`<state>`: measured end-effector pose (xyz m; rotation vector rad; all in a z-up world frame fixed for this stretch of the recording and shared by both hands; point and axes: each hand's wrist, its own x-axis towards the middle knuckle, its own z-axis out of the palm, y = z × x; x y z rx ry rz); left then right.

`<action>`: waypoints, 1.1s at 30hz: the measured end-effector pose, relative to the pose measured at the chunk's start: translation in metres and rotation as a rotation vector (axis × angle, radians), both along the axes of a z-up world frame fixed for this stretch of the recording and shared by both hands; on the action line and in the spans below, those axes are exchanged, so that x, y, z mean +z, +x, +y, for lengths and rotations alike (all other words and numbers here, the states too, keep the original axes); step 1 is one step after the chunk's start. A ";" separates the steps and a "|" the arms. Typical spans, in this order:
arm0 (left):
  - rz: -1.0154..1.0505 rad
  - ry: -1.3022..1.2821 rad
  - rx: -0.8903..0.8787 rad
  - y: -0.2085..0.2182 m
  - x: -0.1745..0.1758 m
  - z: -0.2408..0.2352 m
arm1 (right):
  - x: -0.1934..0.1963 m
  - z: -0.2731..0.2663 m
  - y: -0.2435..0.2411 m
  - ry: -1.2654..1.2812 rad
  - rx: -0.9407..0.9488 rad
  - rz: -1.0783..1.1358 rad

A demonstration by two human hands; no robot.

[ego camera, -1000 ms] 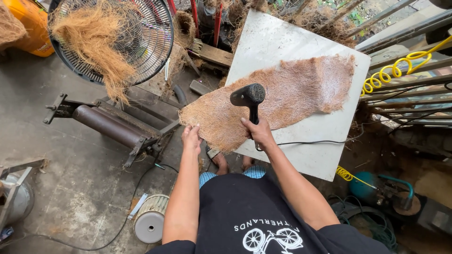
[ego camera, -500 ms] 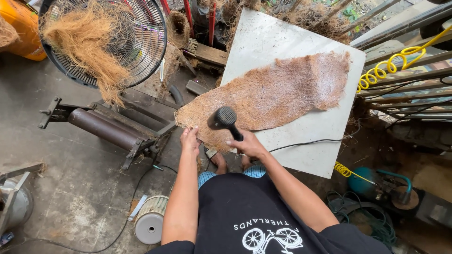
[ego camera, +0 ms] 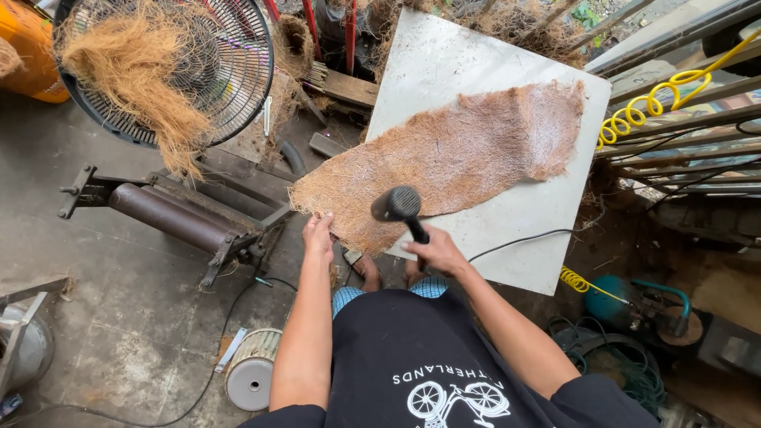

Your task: The person uses a spray gun to wet a piece of coco fiber mat laid on a white table, then uses a hairdryer to dry the mat. The person adjusts the mat's position and flips it over during the process.

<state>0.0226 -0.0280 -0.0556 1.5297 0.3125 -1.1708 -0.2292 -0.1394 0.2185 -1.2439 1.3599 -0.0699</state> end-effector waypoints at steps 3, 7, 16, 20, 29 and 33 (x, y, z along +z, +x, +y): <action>0.002 0.003 -0.006 0.000 -0.006 0.002 | -0.023 0.015 -0.010 0.005 0.153 0.019; 0.005 0.000 -0.014 -0.001 0.003 0.005 | -0.034 0.013 -0.026 0.042 0.108 -0.010; -0.034 -0.010 0.030 -0.007 -0.004 0.007 | 0.000 0.005 -0.049 0.037 -0.053 -0.004; -0.058 0.001 0.050 -0.011 -0.008 0.008 | -0.014 0.001 -0.059 0.035 0.115 -0.011; -0.158 0.050 0.077 -0.029 0.041 0.013 | -0.005 -0.016 -0.085 0.016 -0.151 0.010; -0.171 0.036 0.125 -0.036 0.040 0.016 | -0.003 -0.011 -0.091 0.051 -0.119 -0.002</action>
